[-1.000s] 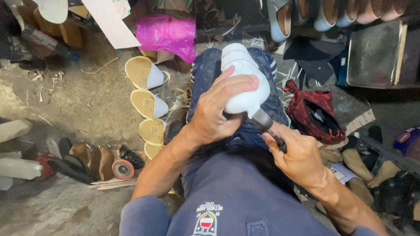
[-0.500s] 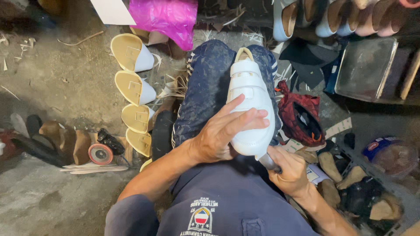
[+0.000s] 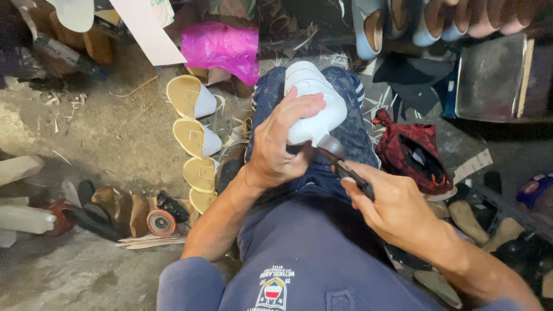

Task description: The person sits on the floor and uses pliers and a hammer to work on the sole of a white shoe held on their lap. They repeatedly clamp the shoe with pliers and tap the tool with a hammer to adjust the sole.

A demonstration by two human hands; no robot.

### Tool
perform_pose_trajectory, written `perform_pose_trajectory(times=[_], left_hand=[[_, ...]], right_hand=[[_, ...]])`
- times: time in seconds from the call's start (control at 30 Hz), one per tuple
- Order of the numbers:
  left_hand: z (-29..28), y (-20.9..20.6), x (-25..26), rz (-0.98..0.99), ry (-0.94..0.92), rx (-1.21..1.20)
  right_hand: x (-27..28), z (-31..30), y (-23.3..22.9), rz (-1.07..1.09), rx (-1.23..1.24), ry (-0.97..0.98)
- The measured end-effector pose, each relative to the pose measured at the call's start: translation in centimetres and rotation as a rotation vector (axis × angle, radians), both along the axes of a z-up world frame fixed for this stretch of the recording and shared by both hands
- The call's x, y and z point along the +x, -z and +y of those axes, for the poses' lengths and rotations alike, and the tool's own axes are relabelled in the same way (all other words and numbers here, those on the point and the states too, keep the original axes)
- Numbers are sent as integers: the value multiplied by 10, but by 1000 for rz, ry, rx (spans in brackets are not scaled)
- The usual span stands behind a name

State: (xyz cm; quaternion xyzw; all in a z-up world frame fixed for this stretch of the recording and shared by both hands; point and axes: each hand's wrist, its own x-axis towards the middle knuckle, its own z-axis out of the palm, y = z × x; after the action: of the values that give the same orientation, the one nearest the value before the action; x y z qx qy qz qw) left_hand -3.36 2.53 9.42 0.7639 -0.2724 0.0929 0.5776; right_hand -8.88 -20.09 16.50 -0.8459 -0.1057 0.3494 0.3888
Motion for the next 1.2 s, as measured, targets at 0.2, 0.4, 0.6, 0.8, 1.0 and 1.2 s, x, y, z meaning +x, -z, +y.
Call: perform_pose_trajectory(times=[0.2, 0.4, 0.6, 0.8, 1.0, 1.2], left_hand=[[4, 3, 3, 110, -201, -187], [3, 2, -7, 76, -98, -151], [16, -35, -12, 195, 20, -29], [18, -42, -22, 406, -125, -84], [39, -26, -8, 280, -120, 70], [49, -25, 4, 329, -87, 102]], right_hand=[[12, 25, 34, -581, 75, 89], [-16, 13, 38, -453, 62, 96], [-11, 4, 46, -510, -140, -35], [-16, 14, 55, -477, -253, -54], [22, 26, 31, -368, -123, -234], [49, 30, 26, -254, 59, -211]])
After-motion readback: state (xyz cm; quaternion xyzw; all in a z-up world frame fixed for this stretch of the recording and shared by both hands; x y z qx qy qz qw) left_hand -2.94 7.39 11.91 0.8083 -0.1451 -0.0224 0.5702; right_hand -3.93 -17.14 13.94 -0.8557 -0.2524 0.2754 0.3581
